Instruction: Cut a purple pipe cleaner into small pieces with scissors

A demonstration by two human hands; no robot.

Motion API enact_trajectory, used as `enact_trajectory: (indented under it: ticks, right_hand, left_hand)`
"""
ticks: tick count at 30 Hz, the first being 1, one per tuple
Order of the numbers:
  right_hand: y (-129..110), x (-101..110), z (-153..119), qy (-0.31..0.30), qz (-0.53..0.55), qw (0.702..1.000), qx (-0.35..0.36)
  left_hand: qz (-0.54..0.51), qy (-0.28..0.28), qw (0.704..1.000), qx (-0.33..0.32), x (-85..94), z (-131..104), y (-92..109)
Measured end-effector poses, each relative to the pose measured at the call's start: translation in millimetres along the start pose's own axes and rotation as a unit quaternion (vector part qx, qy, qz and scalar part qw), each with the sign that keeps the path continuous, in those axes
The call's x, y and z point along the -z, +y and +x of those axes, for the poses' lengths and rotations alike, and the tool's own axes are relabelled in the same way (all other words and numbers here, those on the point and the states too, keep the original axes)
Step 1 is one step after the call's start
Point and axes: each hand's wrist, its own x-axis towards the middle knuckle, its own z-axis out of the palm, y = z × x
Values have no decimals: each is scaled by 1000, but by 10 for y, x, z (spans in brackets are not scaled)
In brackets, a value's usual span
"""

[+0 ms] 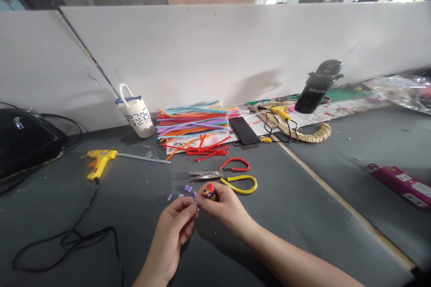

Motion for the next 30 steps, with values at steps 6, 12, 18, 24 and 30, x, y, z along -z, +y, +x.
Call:
enact_trajectory:
  ticks: [6, 12, 18, 24, 30]
  right_hand:
    - [27, 28, 19, -6, 38, 999, -25]
    - [26, 22, 7, -24, 40, 999, 13]
    - [43, 2, 12, -15, 14, 1000, 11]
    - [32, -4, -7, -16, 2, 1000, 13]
    - [91, 45, 6, 12, -71, 997, 1]
  left_hand:
    - [-92, -30, 995, 34, 37, -4, -12]
    - [-136, -48, 988, 62, 28, 19, -3]
    - [-94, -47, 993, 55, 22, 6, -3]
    - [-72, -33, 996, 35, 23, 13, -9]
    - [3, 29, 999, -43, 30, 27, 53]
